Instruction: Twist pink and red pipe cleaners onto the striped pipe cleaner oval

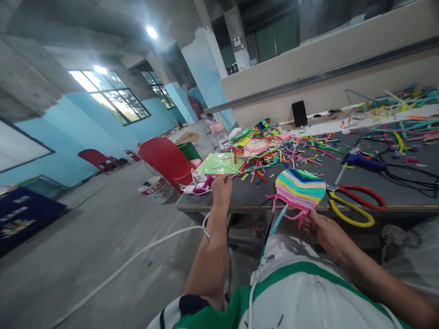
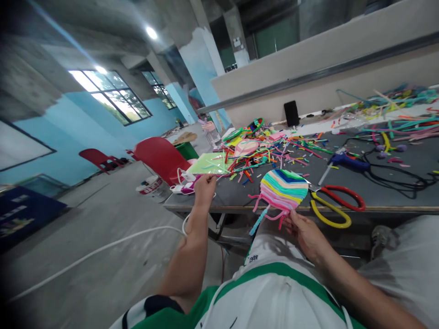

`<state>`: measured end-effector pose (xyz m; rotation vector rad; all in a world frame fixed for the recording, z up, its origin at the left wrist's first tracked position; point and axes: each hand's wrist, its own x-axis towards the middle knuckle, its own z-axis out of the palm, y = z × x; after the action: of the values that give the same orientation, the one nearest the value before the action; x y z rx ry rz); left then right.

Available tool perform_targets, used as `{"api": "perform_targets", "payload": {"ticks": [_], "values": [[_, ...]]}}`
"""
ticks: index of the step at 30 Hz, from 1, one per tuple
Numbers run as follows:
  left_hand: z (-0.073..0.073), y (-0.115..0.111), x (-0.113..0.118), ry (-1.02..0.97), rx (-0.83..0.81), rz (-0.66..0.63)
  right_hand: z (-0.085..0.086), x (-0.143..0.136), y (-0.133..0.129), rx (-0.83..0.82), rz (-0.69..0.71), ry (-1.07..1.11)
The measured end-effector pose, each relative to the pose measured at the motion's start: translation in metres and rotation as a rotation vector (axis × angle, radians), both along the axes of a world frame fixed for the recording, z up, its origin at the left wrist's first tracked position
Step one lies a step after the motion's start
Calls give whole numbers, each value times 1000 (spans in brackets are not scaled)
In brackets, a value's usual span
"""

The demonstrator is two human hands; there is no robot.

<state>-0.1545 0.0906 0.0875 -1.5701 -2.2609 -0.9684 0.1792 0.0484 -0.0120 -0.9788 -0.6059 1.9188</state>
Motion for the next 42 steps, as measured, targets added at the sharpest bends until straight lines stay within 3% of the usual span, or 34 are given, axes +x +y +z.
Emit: {"api": "perform_targets", "payload": {"ticks": [4,8,12,16,24,32,42], "values": [[12,27,12,23,-28,6,2,2,-3,-8,30,-23],[18,70,20,26,-181,25,3,3,-5,-41,31,-51],[15,112,24,-3,-396,97,3,4,-4,-53,27,-29],[8,130,27,-4,-561,156,-1,4,-3,-54,40,-72],[19,128,22,38,-599,161,-3,4,-4,-46,33,-63],[11,120,25,39,-510,99,-11,2,-3,-58,39,-25],[51,84,12,192,-139,32,-8,1,-6,-23,107,-70]]}}
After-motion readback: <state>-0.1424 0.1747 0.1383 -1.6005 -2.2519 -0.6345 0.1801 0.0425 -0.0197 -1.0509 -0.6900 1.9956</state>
